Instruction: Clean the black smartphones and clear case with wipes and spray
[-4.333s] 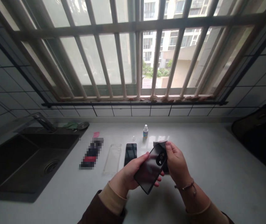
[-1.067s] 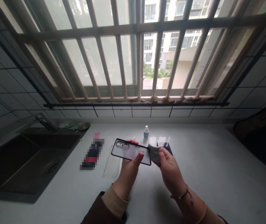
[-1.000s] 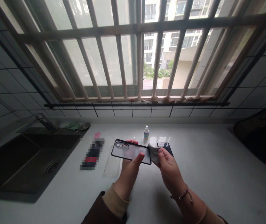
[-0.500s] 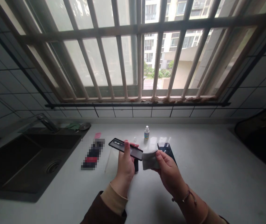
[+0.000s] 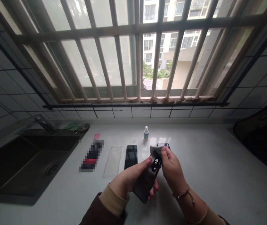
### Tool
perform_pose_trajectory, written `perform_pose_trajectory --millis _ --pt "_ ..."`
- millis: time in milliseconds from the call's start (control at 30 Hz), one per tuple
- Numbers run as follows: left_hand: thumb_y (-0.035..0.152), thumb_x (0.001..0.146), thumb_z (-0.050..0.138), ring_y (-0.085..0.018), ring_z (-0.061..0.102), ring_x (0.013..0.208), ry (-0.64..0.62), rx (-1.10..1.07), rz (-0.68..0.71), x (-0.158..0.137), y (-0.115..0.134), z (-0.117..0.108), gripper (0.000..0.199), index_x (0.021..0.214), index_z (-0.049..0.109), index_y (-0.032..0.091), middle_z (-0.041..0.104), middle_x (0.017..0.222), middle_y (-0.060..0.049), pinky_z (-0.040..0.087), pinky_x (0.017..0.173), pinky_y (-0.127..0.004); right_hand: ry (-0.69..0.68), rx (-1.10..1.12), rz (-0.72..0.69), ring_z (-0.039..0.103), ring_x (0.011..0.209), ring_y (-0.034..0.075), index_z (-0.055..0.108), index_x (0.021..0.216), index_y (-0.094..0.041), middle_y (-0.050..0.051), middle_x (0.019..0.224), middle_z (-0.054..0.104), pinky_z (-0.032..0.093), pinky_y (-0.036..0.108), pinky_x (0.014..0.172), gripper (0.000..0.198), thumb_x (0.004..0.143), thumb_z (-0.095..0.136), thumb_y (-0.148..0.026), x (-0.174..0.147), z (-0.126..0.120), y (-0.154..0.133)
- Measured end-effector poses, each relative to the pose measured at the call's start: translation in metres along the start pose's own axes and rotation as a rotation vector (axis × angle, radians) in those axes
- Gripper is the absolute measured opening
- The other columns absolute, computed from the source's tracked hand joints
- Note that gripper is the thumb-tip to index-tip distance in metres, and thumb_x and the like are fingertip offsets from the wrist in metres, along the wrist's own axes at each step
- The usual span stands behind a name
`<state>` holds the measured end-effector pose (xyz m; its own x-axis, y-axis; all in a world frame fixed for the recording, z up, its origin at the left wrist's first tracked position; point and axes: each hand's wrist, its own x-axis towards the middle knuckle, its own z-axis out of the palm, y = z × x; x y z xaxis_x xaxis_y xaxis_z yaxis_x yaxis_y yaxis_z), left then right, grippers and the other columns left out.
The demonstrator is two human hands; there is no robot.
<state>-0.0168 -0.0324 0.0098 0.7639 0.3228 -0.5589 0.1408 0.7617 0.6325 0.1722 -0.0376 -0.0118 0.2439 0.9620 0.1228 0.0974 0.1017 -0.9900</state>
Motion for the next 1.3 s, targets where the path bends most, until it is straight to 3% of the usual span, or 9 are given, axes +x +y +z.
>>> perform_pose_trajectory --millis 200,400,567,767,933,1000,1133,1300 --pt "0.096 0.085 0.031 -0.026 0.062 0.053 0.09 0.019 -0.066 0.0 0.005 0.009 0.09 0.073 0.075 0.018 0.066 0.062 -0.014 0.052 0.049 -0.037 -0.086 -0.163 -0.22 0.074 0.099 0.028 0.073 0.12 -0.025 0.008 0.109 0.08 0.056 0.036 0.086 0.039 0.109 0.047 -0.052 -0.007 0.0 -0.004" --pt "0.091 0.091 0.02 -0.025 0.066 0.056 0.156 -0.101 0.106 0.009 0.008 0.006 0.094 0.097 0.075 0.015 0.072 0.071 -0.017 0.057 0.053 -0.036 -0.147 -0.313 -0.47 0.067 0.129 0.029 0.071 0.131 -0.027 0.009 0.132 0.075 0.052 0.045 0.111 0.033 0.111 0.046 -0.033 -0.009 0.0 -0.003" --pt "0.093 0.09 0.023 -0.024 0.067 0.062 0.198 -0.201 0.111 0.011 0.005 0.003 0.098 0.091 0.076 0.011 0.071 0.076 -0.017 0.061 0.06 -0.038 -0.162 -0.366 -0.623 0.066 0.131 0.027 0.074 0.127 -0.025 0.012 0.13 0.075 0.055 0.045 0.11 0.033 0.11 0.046 -0.025 -0.009 0.0 -0.011" --pt "0.085 0.094 0.043 -0.026 0.07 0.068 0.17 -0.324 0.201 0.015 0.001 -0.004 0.079 0.089 0.074 0.012 0.071 0.077 -0.015 0.063 0.071 -0.044 -0.246 -0.32 -0.665 0.068 0.128 0.027 0.075 0.124 -0.025 0.013 0.126 0.075 0.06 0.042 0.104 0.035 0.11 0.044 -0.024 -0.013 0.0 -0.021" --pt "0.068 0.099 0.056 -0.026 0.075 0.083 0.119 -0.377 0.272 0.009 0.004 -0.002 0.06 0.111 0.075 0.013 0.076 0.097 -0.016 0.063 0.08 -0.044 -0.341 -0.241 -0.661 0.066 0.13 0.026 0.072 0.127 -0.027 0.012 0.131 0.073 0.06 0.043 0.105 0.033 0.11 0.045 -0.024 -0.017 -0.003 -0.021" --pt "0.064 0.1 0.058 -0.026 0.076 0.082 0.113 -0.394 0.296 0.007 0.006 0.001 0.054 0.116 0.073 0.015 0.077 0.097 -0.014 0.063 0.078 -0.042 -0.381 -0.229 -0.669 0.067 0.128 0.027 0.072 0.125 -0.027 0.013 0.128 0.074 0.06 0.045 0.106 0.032 0.11 0.044 -0.024 -0.019 -0.003 -0.022" --pt "0.063 0.102 0.056 -0.022 0.075 0.074 0.14 -0.43 0.338 0.009 0.009 0.004 0.054 0.106 0.073 0.012 0.076 0.086 -0.013 0.061 0.069 -0.032 -0.452 -0.206 -0.706 0.064 0.131 0.027 0.071 0.124 -0.027 0.011 0.118 0.077 0.06 0.045 0.106 0.03 0.109 0.046 -0.019 -0.021 -0.003 -0.024" --pt "0.053 0.104 0.06 -0.016 0.069 0.063 0.272 -0.546 0.453 0.015 0.011 0.007 0.044 0.098 0.072 0.01 0.072 0.077 -0.009 0.056 0.062 -0.024 -0.525 -0.156 -0.716 0.064 0.126 0.028 0.071 0.121 -0.027 0.009 0.111 0.078 0.056 0.047 0.109 0.029 0.107 0.047 -0.018 -0.025 -0.002 -0.029"
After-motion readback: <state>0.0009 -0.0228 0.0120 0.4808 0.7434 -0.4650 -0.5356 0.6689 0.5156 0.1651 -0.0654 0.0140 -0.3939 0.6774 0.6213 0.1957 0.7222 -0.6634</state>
